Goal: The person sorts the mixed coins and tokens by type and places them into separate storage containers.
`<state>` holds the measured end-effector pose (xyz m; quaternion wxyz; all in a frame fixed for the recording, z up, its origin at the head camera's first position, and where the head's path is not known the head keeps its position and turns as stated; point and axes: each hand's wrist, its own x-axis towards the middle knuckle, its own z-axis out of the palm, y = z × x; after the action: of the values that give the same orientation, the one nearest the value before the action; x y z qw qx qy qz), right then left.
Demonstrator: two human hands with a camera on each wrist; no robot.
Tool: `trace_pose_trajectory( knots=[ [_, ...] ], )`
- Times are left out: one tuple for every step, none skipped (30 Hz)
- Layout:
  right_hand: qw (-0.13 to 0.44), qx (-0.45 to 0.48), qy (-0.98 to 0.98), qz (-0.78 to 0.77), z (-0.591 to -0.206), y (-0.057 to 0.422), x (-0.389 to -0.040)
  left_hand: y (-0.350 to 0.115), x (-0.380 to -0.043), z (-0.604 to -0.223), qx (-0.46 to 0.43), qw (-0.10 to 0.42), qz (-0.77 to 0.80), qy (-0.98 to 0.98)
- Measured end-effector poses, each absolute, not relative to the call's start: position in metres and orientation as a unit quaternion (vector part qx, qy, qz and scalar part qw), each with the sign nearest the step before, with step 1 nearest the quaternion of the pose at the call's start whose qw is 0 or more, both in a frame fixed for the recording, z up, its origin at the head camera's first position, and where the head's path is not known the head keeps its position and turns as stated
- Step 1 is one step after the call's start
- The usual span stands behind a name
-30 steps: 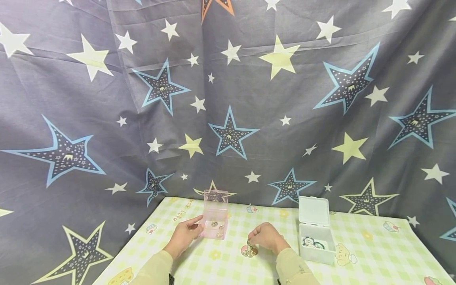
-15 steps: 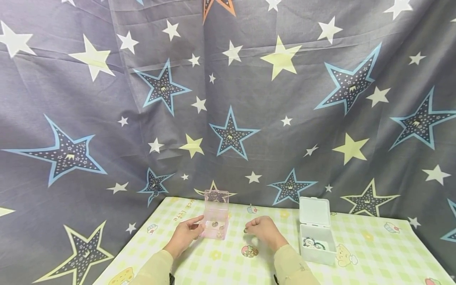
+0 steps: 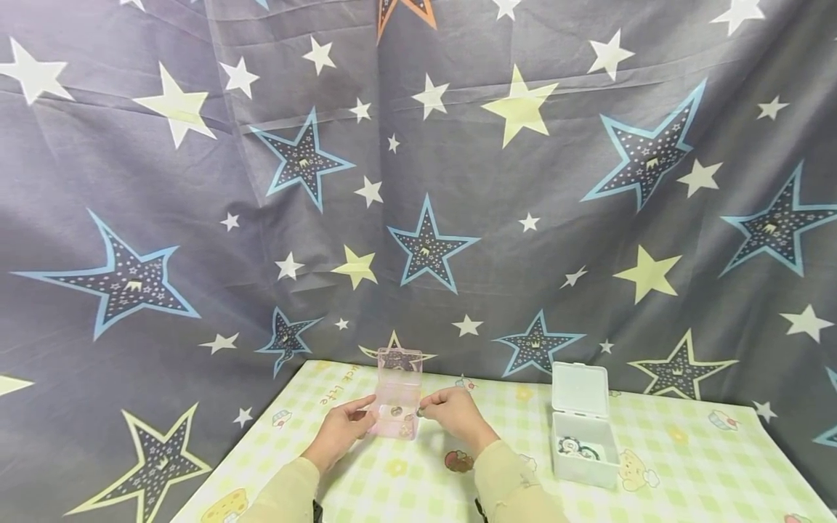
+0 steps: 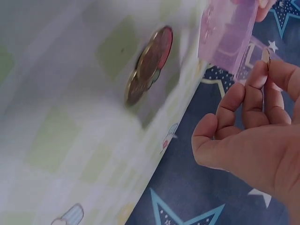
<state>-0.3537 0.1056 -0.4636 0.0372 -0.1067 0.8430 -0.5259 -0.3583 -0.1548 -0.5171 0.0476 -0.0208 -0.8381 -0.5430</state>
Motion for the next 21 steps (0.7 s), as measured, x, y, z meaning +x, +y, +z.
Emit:
trace_pose_trajectory(
  knots=[
    [0.041,-0.106,0.841,-0.528,-0.464,0.103,-0.353,-0.155,-0.358,-0.517,-0.022,0.048,-0.543,-0.838],
    [0.042,-0.103,0.840,-0.531,-0.464,0.101,-0.353,-0.155,-0.358,-0.517,-0.023,0.048,-0.543,-0.838],
    [0.041,-0.102,0.839,-0.533,-0.464,0.099,-0.354,-0.155,-0.358,-0.517,-0.023,0.048,-0.542,-0.838],
    [0.041,-0.101,0.838,-0.535,-0.465,0.096,-0.354,-0.154,-0.358,-0.517,-0.022,0.048,-0.542,-0.838],
    [0.037,-0.103,0.838,-0.535,-0.465,0.094,-0.355,-0.155,-0.358,-0.517,-0.022,0.048,-0.543,-0.838],
    [0.032,-0.105,0.839,-0.533,-0.466,0.093,-0.355,-0.155,-0.358,-0.517,-0.021,0.048,-0.542,-0.839],
    [0.025,-0.108,0.840,-0.532,-0.466,0.091,-0.356,-0.155,-0.359,-0.517,-0.021,0.049,-0.542,-0.839],
    [0.017,-0.110,0.840,-0.531,-0.467,0.089,-0.356,-0.155,-0.359,-0.517,-0.020,0.050,-0.540,-0.840],
    [0.012,-0.113,0.841,-0.529,-0.467,0.088,-0.356,-0.155,-0.359,-0.517,-0.024,0.054,-0.537,-0.842],
    [0.006,-0.114,0.841,-0.528,-0.468,0.087,-0.356,-0.156,-0.360,-0.517,-0.024,0.054,-0.537,-0.842],
    [0.002,-0.114,0.842,-0.527,-0.469,0.086,-0.356,-0.156,-0.360,-0.518,-0.025,0.053,-0.538,-0.841],
    [0.002,-0.112,0.842,-0.528,-0.469,0.085,-0.356,-0.156,-0.360,-0.518,-0.025,0.052,-0.538,-0.841],
    [-0.001,-0.112,0.843,-0.526,-0.469,0.085,-0.356,-0.156,-0.360,-0.518,-0.027,0.052,-0.538,-0.841],
    [-0.001,-0.109,0.844,-0.525,-0.469,0.084,-0.356,-0.156,-0.359,-0.518,-0.028,0.051,-0.539,-0.840],
    [0.000,-0.107,0.845,-0.525,-0.470,0.084,-0.356,-0.156,-0.359,-0.517,-0.031,0.052,-0.539,-0.840],
    [0.002,-0.105,0.845,-0.525,-0.470,0.084,-0.356,-0.156,-0.358,-0.517,-0.028,0.049,-0.542,-0.838],
    [0.005,-0.102,0.845,-0.525,-0.470,0.084,-0.356,-0.156,-0.358,-0.517,-0.030,0.050,-0.541,-0.839],
    [0.008,-0.100,0.845,-0.526,-0.470,0.084,-0.356,-0.155,-0.357,-0.516,-0.030,0.051,-0.541,-0.839],
    [0.010,-0.099,0.845,-0.525,-0.470,0.084,-0.356,-0.155,-0.357,-0.516,-0.030,0.052,-0.540,-0.839],
    [0.015,-0.096,0.845,-0.527,-0.470,0.084,-0.356,-0.155,-0.357,-0.515,-0.028,0.051,-0.541,-0.839],
    [0.017,-0.097,0.845,-0.526,-0.471,0.084,-0.357,-0.155,-0.357,-0.515,-0.028,0.053,-0.541,-0.839]
  ],
)
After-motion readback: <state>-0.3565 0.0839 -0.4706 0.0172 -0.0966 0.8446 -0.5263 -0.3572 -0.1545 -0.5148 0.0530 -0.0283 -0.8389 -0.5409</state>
